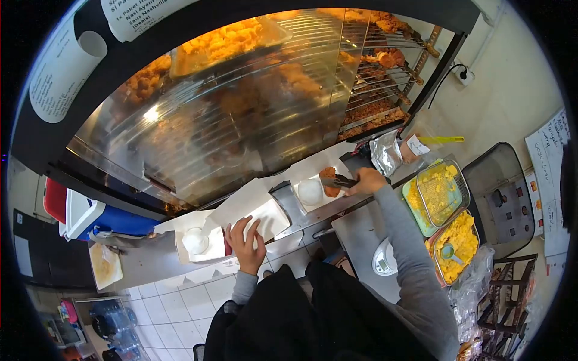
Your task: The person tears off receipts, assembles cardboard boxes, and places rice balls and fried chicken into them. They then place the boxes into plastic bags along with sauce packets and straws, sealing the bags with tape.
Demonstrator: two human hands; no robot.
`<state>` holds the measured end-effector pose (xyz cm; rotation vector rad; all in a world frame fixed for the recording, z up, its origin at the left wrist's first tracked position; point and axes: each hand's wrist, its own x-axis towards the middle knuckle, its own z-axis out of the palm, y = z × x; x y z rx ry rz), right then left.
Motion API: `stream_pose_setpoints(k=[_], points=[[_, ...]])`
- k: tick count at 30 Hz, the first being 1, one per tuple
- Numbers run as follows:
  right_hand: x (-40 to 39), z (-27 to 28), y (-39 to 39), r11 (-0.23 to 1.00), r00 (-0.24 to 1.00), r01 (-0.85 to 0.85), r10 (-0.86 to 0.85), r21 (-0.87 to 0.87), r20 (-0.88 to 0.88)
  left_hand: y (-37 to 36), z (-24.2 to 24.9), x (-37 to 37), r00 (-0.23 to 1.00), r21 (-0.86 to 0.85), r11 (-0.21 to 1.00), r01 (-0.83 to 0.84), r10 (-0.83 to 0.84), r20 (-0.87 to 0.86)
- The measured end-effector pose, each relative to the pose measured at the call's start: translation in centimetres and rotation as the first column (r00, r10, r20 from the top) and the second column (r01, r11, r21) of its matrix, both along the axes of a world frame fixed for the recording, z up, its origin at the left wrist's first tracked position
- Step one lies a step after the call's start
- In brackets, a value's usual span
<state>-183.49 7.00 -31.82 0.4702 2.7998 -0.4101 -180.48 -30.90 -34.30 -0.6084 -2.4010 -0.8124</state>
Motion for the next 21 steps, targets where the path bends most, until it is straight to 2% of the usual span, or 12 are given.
stream_pose_setpoints(k=[1, 3, 5, 7, 9, 10, 11, 13, 15, 17, 18, 21], points=[[0.7, 0.2, 1.4, 0.981, 0.999, 0.047, -0.051, -0.186, -0.018, -0.4, 0.2, 0.0, 1.000, -0.004, 1.000, -0.015, 0.015, -0.015], [2.8, 0.0, 4.1, 0.836, 0.989, 0.110, -0.148, -0.538, -0.028, -1.1, 1.4, -0.2, 0.995, 0.009, 0.998, -0.065, 0.066, -0.076], [5.2, 3.3, 5.9, 0.658, 0.948, 0.023, -0.253, -0.753, -0.192, -1.8, 3.5, -1.3, 0.975, -0.015, 0.992, -0.126, 0.121, -0.185], [6.5, 10.3, 6.8, 0.846, 0.840, -0.118, -0.194, -0.521, -0.506, -2.2, 6.8, -3.4, 0.945, -0.042, 0.983, -0.181, 0.162, -0.285], [5.1, 17.8, 7.6, 0.766, 0.851, -0.055, -0.300, -0.640, -0.431, -2.3, 9.4, -6.5, 0.908, -0.036, 0.973, -0.230, 0.201, -0.368], [3.4, 19.6, 8.4, 0.932, 0.786, -0.066, -0.172, -0.358, -0.594, -2.0, 10.4, -8.1, 0.886, -0.078, 0.951, -0.300, 0.247, -0.394], [1.5, 21.2, 9.1, 0.999, 0.709, -0.040, 0.002, -0.037, -0.705, -1.5, 11.2, -9.6, 0.859, -0.115, 0.922, -0.369, 0.290, -0.422], [-2.7, 24.3, 7.3, 0.993, 0.776, 0.107, -0.054, 0.047, -0.629, -0.2, 10.7, -13.2, 0.803, -0.052, 0.905, -0.422, 0.347, -0.484], [-8.5, 21.8, 7.6, 0.974, 0.759, 0.089, 0.068, 0.207, -0.648, 0.8, 9.8, -15.1, 0.754, 0.019, 0.889, -0.458, 0.400, -0.521], [-13.0, 19.5, 6.3, 0.981, 0.801, 0.174, -0.088, 0.090, -0.592, 2.1, 9.4, -16.0, 0.714, 0.092, 0.875, -0.476, 0.445, -0.540], [-13.2, 19.1, 5.1, 0.977, 0.767, 0.197, -0.105, 0.077, -0.633, 2.4, 9.1, -16.3, 0.706, 0.115, 0.870, -0.479, 0.460, -0.538], [-13.6, 15.8, 7.8, 0.972, 0.763, 0.134, 0.023, 0.192, -0.646, 5.0, 8.8, -16.5, 0.711, 0.140, 0.882, -0.450, 0.449, -0.541]])
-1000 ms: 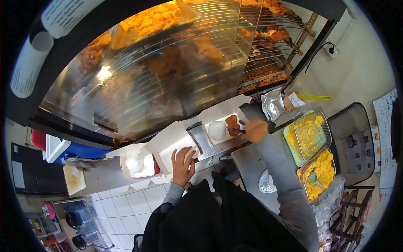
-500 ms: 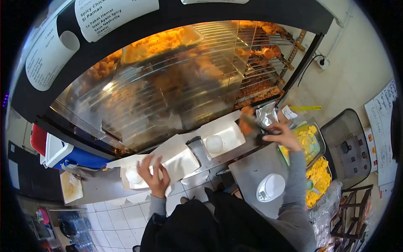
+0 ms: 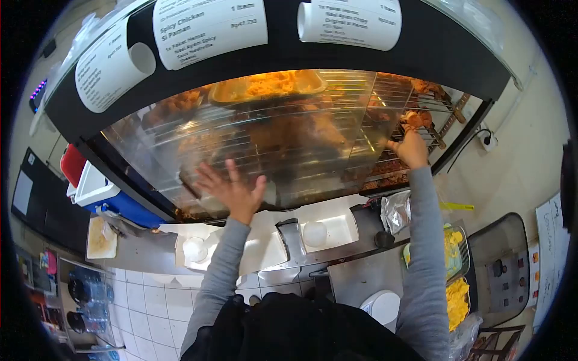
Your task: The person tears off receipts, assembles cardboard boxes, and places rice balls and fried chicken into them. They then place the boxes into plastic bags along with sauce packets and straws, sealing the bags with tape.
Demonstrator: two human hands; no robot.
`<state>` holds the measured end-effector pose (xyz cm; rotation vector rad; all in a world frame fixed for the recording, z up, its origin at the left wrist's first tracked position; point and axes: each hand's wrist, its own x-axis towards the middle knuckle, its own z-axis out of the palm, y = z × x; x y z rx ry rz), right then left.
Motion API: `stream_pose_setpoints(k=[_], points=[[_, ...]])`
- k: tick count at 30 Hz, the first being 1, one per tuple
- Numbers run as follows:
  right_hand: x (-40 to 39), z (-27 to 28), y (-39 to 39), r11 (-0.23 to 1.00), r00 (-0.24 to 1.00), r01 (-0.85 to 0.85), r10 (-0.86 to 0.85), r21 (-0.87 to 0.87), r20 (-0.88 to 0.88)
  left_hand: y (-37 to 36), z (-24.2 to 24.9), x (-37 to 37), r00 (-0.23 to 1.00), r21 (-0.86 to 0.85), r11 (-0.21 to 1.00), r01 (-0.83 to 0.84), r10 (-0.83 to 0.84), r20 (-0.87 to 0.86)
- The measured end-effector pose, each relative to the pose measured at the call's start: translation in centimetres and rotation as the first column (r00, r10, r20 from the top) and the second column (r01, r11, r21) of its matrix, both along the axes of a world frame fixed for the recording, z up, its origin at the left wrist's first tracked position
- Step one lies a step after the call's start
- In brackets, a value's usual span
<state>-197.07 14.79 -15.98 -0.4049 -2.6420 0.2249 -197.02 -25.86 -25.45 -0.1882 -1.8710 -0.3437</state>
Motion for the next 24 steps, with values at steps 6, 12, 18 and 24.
stream_pose_setpoints(k=[6, 12, 18, 24], points=[[8.5, 2.7, 3.8, 0.971, 0.972, -0.128, 0.083, -0.201, -0.219, 8.0, -0.9, -0.2, 0.999, -0.063, 0.997, 0.050, -0.051, -0.015], [8.7, 3.0, 6.9, 0.883, 0.943, -0.334, 0.312, -0.330, -0.120, 5.3, -1.4, -1.0, 0.999, -0.101, 0.995, -0.025, 0.020, -0.043], [6.8, 4.3, 1.9, 0.848, 0.842, -0.525, 0.529, 0.064, -0.103, -3.4, -0.3, -0.3, 0.991, -0.044, 0.991, -0.124, 0.121, -0.053], [2.2, 5.3, -3.0, 0.770, 0.791, -0.611, 0.601, 0.184, 0.114, -8.4, 0.6, 0.6, 0.988, -0.044, 0.989, -0.139, 0.136, -0.075]])
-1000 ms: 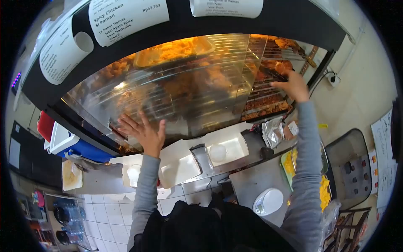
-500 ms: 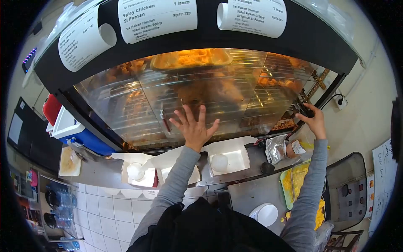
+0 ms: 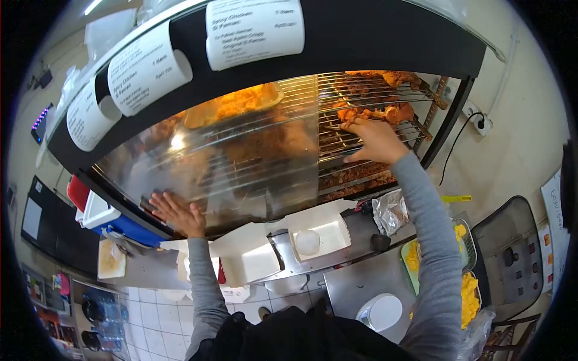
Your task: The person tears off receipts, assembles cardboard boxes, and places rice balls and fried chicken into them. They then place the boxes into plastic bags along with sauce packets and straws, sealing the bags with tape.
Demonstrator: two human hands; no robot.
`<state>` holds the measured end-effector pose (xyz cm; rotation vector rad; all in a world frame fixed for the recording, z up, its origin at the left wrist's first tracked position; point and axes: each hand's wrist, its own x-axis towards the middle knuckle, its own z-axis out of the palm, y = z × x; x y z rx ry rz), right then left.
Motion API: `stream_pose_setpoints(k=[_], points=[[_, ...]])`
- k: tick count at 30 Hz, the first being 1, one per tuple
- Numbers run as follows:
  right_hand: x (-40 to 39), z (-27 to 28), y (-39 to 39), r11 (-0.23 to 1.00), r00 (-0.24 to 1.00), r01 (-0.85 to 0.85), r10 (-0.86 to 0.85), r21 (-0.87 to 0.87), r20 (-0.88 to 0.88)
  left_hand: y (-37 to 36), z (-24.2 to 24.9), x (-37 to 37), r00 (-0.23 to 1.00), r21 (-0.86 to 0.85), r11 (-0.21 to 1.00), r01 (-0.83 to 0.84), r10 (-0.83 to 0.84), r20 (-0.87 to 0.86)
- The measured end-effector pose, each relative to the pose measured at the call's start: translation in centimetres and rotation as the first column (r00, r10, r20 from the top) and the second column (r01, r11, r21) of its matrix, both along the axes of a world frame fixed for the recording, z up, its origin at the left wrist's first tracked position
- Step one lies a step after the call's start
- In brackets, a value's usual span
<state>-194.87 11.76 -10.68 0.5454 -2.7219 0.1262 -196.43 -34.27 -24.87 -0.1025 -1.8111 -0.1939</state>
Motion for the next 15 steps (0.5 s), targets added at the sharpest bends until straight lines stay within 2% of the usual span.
stream_pose_setpoints(k=[4, 7, 10, 11, 13, 14, 15], points=[[-1.1, 0.0, -1.5, 0.999, 0.998, 0.026, -0.027, 0.031, 0.057, -1.3, 0.2, -0.4, 0.999, -0.007, 1.000, -0.003, 0.003, -0.047], [-0.2, -1.8, -1.3, 0.995, 0.997, 0.041, -0.047, -0.090, -0.060, -1.4, 0.2, -0.5, 0.998, -0.009, 1.000, 0.004, -0.005, -0.060], [2.0, -2.3, -0.4, 0.902, 0.993, 0.105, -0.071, -0.419, 0.096, -1.4, 0.3, -0.3, 0.998, -0.015, 1.000, 0.007, -0.008, -0.063], [1.5, -5.2, 0.9, 0.821, 0.995, -0.049, -0.012, -0.569, -0.103, -1.3, 0.3, -0.3, 0.998, -0.017, 1.000, 0.008, -0.009, -0.066], [4.6, -5.2, 1.4, 0.522, 0.972, 0.189, 0.024, -0.832, 0.236, -1.0, 0.5, -0.3, 0.997, -0.015, 1.000, 0.015, -0.016, -0.076], [6.6, -5.4, 1.5, 0.338, 0.918, 0.336, 0.090, -0.879, 0.386, -1.0, 0.6, -0.2, 0.997, -0.017, 1.000, 0.022, -0.023, -0.078], [8.9, -5.8, 1.6, 0.252, 0.901, 0.375, 0.129, -0.892, 0.415, -1.0, 0.6, -0.2, 0.997, -0.020, 1.000, 0.021, -0.022, -0.078]])
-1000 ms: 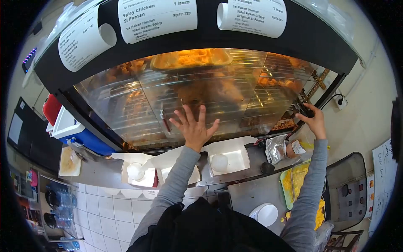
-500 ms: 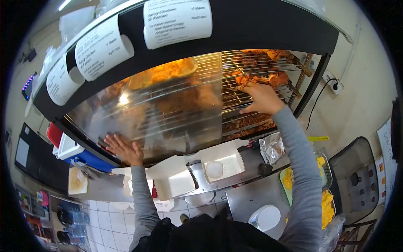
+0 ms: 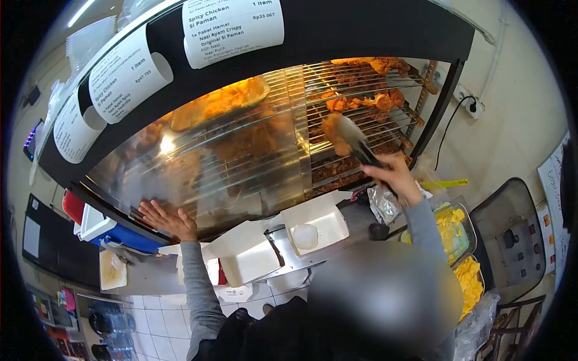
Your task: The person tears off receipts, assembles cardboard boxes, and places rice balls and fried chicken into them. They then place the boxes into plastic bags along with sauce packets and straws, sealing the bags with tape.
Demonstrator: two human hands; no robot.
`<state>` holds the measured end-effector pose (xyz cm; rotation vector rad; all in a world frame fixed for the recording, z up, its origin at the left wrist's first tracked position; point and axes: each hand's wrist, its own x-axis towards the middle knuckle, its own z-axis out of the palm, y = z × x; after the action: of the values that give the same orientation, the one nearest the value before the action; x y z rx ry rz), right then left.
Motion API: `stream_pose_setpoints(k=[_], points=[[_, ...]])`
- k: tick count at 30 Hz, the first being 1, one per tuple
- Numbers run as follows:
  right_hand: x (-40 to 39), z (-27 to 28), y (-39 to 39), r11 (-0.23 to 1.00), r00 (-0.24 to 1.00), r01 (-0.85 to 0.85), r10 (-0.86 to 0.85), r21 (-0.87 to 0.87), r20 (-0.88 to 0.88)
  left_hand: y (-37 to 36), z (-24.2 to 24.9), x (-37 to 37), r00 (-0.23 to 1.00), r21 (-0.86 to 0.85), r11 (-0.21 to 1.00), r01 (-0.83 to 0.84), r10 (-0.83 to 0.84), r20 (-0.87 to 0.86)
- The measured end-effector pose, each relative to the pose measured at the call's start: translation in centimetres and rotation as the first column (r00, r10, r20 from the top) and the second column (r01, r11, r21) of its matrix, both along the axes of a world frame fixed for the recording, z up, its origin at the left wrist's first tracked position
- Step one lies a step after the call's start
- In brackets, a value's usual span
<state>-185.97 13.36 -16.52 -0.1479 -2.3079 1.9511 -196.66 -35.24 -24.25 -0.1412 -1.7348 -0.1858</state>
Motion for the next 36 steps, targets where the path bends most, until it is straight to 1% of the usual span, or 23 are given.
stream_pose_setpoints(k=[1, 3, 5, 6, 7, 8, 10, 11, 12, 13, 14, 16, 18, 20, 23, 26, 29, 30, 33, 35, 36], points=[[2.4, -0.9, 0.1, 0.995, 0.999, 0.002, 0.002, -0.098, 0.045, -0.1, -0.1, 0.1, 1.000, -0.004, 1.000, -0.001, 0.001, 0.002], [7.0, -3.7, 0.7, 0.962, 0.985, -0.088, 0.122, -0.257, 0.121, -0.2, -0.3, -0.1, 1.000, -0.004, 1.000, -0.009, 0.009, -0.005], [9.8, -9.8, -1.3, 0.980, 0.995, 0.101, -0.103, -0.172, 0.000, -0.4, -0.5, -0.3, 1.000, -0.009, 1.000, -0.023, 0.023, -0.010], [10.6, -9.9, -2.3, 0.972, 0.990, 0.141, -0.136, 0.190, -0.038, -0.4, -0.5, -0.4, 0.999, -0.021, 0.999, -0.026, 0.026, -0.024], [11.3, -10.0, -3.4, 0.834, 0.986, 0.169, -0.151, 0.525, -0.078, -0.2, -0.4, -0.4, 0.999, -0.021, 1.000, -0.022, 0.021, -0.027], [11.1, -12.8, -4.4, 0.736, 0.979, 0.193, -0.190, 0.649, -0.077, 0.0, -0.2, -0.4, 0.999, -0.022, 1.000, -0.018, 0.018, -0.031], [10.8, -13.3, -5.9, 0.580, 0.981, 0.149, -0.189, 0.801, -0.045, 0.2, 0.1, -0.1, 0.999, -0.033, 0.999, -0.018, 0.017, -0.029], [9.9, -13.1, -5.9, 0.484, 0.982, 0.131, -0.181, 0.865, -0.048, 0.3, 0.0, -0.2, 1.000, -0.026, 1.000, -0.015, 0.015, -0.022], [9.3, -11.8, -5.2, 0.599, 0.983, 0.162, -0.171, 0.784, -0.073, 0.3, -0.1, -0.2, 1.000, -0.015, 1.000, -0.017, 0.017, -0.023], [7.6, -8.2, -4.1, 0.574, 0.947, 0.321, -0.178, 0.753, -0.268, 0.2, -0.1, -0.3, 1.000, -0.005, 1.000, -0.023, 0.023, -0.022], [5.1, -4.3, -3.0, 0.559, 0.876, 0.463, -0.171, 0.688, -0.450, -0.1, -0.1, -0.2, 0.999, -0.015, 0.999, -0.033, 0.033, -0.018], [1.1, 0.2, -2.0, 0.322, 0.838, 0.544, -0.245, 0.775, -0.487, -0.2, -0.4, -0.2, 0.999, -0.036, 0.999, -0.040, 0.040, -0.006], [-2.7, 5.3, -1.9, 0.369, 0.873, 0.483, -0.280, 0.794, -0.400, -0.3, -0.4, 0.0, 1.000, -0.033, 0.999, -0.026, 0.027, 0.009], [-7.6, 6.0, -0.4, 0.209, 0.930, 0.329, -0.241, 0.921, -0.277, -0.5, -0.3, 0.1, 1.000, -0.026, 1.000, -0.014, 0.015, 0.014], [-12.5, 7.1, -1.6, 0.165, 0.960, 0.101, -0.275, 0.981, -0.053, -0.5, -0.2, 0.1, 1.000, -0.020, 1.000, 0.007, -0.007, 0.010], [-14.9, 3.0, -0.3, 0.045, 0.944, 0.274, -0.204, 0.961, -0.260, -0.6, -0.4, 0.2, 1.000, -0.018, 1.000, -0.005, 0.005, 0.021], [-12.4, 1.7, -0.1, 0.067, 0.867, 0.485, -0.170, 0.872, -0.469, -1.1, -0.8, 0.0, 0.999, -0.017, 1.000, 0.003, -0.002, 0.032], [-11.8, 1.7, 0.0, 0.098, 0.900, 0.405, -0.217, 0.909, -0.378, -1.2, -0.9, 0.0, 0.999, -0.020, 1.000, 0.002, -0.001, 0.038], [-7.6, 2.6, -1.4, 0.200, 0.869, 0.483, -0.227, 0.852, -0.439, -1.3, -1.0, 0.0, 0.999, -0.029, 1.000, 0.003, -0.002, 0.047], [-4.8, 2.1, -1.4, 0.413, 0.837, 0.543, -0.201, 0.731, -0.508, -1.5, -1.1, 0.0, 0.999, -0.039, 0.999, 0.000, 0.002, 0.050], [-2.6, 3.1, -2.0, 0.540, 0.881, 0.469, -0.237, 0.699, -0.409, -1.6, -1.2, 0.0, 0.999, -0.043, 0.999, -0.001, 0.003, 0.053]])
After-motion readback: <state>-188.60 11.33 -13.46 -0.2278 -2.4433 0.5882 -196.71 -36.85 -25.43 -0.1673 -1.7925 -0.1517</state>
